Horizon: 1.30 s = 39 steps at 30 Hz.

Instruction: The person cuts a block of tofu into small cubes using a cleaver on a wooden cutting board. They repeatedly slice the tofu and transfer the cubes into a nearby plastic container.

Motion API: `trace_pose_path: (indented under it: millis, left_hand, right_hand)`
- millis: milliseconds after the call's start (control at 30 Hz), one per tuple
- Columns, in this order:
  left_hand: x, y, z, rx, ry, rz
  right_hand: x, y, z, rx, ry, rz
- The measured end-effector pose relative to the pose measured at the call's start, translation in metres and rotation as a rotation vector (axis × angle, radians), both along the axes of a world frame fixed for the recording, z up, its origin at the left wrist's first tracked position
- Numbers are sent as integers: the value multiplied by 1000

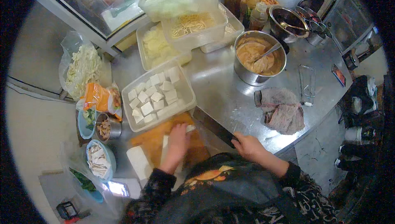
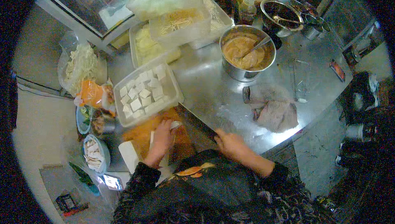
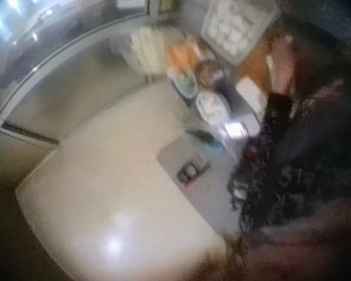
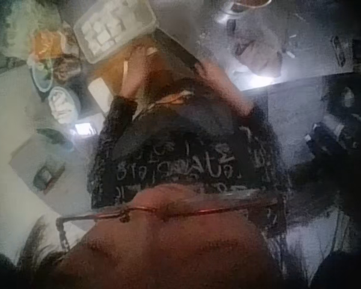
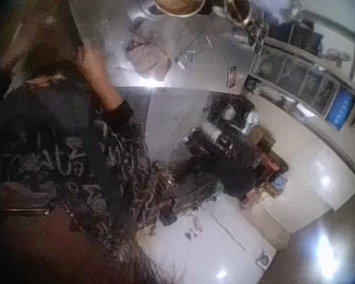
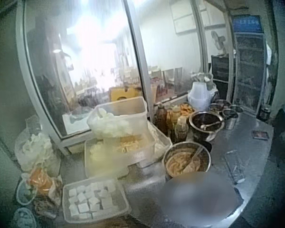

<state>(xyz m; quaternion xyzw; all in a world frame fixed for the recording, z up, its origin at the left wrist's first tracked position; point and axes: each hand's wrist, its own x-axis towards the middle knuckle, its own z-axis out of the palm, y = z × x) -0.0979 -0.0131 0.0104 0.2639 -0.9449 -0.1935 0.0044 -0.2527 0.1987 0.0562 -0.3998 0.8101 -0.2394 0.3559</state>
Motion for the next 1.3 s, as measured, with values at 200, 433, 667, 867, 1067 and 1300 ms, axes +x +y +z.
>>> trace_pose_path:
  millis: [200, 433, 667, 867, 1067, 1300]
  left_hand:
    - [-1, -46, 34, 683, 210, 284]
    - [-66, -93, 84, 903, 382, 361]
    - [-99, -108, 47, 915, 289, 504]
    - [-103, -120, 26, 888, 166, 445]
    - [-101, -117, 27, 349, 211, 159]
    - [-32, -83, 89, 302, 469, 373]
  right_hand:
    - [-6, 10, 3, -35, -61, -82]
    - [-6, 17, -8, -65, -119, -85]
    - [-10, 18, -2, -52, -115, -82]
    - [-14, 21, -9, -50, -126, -87]
    - [-13, 14, -5, -41, -132, -88]
    - [-12, 8, 9, -85, -123, -79]
